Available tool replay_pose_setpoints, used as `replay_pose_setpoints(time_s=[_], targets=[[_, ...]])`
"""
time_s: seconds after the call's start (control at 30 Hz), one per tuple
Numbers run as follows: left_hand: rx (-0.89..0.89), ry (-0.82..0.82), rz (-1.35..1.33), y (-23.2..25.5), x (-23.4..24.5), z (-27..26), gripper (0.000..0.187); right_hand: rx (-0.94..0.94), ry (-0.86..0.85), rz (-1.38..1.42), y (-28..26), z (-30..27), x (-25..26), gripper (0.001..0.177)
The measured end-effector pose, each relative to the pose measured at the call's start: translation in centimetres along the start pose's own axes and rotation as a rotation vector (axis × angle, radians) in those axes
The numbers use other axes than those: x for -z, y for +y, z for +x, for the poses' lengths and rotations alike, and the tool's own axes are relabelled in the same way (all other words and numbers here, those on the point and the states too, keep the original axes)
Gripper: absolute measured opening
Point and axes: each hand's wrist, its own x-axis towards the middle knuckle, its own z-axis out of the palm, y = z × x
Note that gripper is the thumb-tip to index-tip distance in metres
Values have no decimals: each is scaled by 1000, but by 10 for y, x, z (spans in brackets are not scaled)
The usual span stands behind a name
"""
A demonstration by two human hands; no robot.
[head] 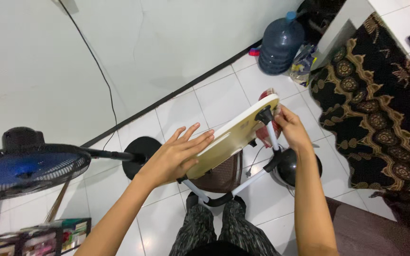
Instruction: The person holds a small folding side table upright on a stool and wipes its surface, edges and frame with a cloth, turning the table to reach different sides. They then carry the table across the room, set it down, and reposition a black plastic stool.
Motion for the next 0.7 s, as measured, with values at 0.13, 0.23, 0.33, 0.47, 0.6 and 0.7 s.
replay_pose_setpoints(time_s=[0.13,0.23,0.33,0.47,0.6,0.7], targets=[[-9,15,12,5,-6,-2,78,-145,96,-229,-16,-13,-8,36],[-25,64,7,2,-4,-3,74,-53,373,-371,-58,-26,-17,36],[-41,105,-9,1,-10,-12,70,233,582,-268,-107,-68,-38,38],[-63,147,29,-2,-13,-12,65,325,627,-525,-136,-119,-113,49],[-80,143,-15,-8,-18,-12,65,586,475,-897,-113,-131,-180,56],[-123,144,-62,-13,-20,-12,65,555,441,-891,-97,-133,-204,57]])
